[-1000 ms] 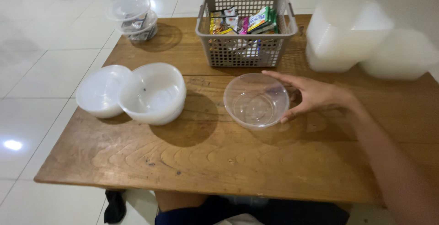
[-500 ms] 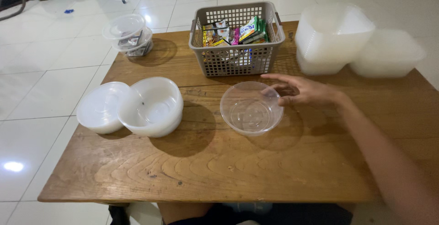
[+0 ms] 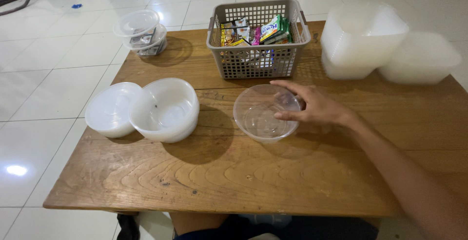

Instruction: The person opens and closes several translucent plastic containers on a wooden table, then places small snack packets into some of them and secures the lids. The person stacks the filled containers and organizes them on the table.

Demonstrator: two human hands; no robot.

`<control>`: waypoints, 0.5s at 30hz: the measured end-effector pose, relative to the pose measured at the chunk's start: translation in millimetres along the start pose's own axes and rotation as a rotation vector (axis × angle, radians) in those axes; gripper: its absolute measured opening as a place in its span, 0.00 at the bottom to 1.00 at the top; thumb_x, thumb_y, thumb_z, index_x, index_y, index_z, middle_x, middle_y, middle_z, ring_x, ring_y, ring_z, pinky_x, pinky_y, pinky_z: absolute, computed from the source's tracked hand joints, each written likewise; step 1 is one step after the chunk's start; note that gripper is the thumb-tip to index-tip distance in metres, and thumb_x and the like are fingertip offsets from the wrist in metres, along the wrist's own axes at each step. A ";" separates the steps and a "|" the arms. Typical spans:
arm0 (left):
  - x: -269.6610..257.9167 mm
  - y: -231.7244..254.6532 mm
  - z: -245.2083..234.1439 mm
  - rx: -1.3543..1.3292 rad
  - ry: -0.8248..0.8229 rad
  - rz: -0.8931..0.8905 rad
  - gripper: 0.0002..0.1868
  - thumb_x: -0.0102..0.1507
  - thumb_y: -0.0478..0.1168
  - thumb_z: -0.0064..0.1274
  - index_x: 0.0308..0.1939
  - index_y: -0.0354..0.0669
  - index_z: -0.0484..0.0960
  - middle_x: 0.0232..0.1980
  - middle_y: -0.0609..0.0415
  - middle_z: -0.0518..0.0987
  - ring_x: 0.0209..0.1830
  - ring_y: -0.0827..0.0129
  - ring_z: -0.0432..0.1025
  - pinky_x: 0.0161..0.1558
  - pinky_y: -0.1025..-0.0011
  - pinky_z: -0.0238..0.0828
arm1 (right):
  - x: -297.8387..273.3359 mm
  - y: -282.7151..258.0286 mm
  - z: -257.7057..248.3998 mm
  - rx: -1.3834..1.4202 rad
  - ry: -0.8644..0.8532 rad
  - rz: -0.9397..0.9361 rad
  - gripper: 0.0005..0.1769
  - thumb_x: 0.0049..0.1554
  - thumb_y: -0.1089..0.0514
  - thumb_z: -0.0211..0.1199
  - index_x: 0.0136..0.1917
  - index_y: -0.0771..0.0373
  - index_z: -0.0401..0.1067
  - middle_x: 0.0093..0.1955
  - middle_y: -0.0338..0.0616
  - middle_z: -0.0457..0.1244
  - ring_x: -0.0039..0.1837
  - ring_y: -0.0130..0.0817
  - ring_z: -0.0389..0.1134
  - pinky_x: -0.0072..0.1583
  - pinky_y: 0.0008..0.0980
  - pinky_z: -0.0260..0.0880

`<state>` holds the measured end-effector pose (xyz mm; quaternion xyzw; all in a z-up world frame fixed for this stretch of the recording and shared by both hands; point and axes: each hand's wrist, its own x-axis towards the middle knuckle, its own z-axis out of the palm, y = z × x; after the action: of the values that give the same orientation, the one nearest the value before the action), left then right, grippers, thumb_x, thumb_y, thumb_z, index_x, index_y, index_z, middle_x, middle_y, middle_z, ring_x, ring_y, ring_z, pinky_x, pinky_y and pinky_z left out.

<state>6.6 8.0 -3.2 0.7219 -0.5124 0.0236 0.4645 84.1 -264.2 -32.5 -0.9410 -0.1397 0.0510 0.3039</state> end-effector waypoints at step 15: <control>-34.8 -0.5 -45.2 -0.635 -0.100 -0.168 0.13 0.64 0.39 0.54 0.50 0.36 0.76 0.52 0.49 0.81 0.49 0.64 0.80 0.52 0.70 0.83 | -7.1 -15.0 -5.6 -0.242 0.504 -0.342 0.28 0.59 0.42 0.66 0.68 0.55 0.72 0.65 0.53 0.67 0.63 0.47 0.70 0.61 0.49 0.74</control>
<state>10.5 64.4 4.4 0.5811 -0.4549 -0.2111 0.6409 74.9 -257.7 -19.1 -0.9163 -0.2209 -0.2523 0.2190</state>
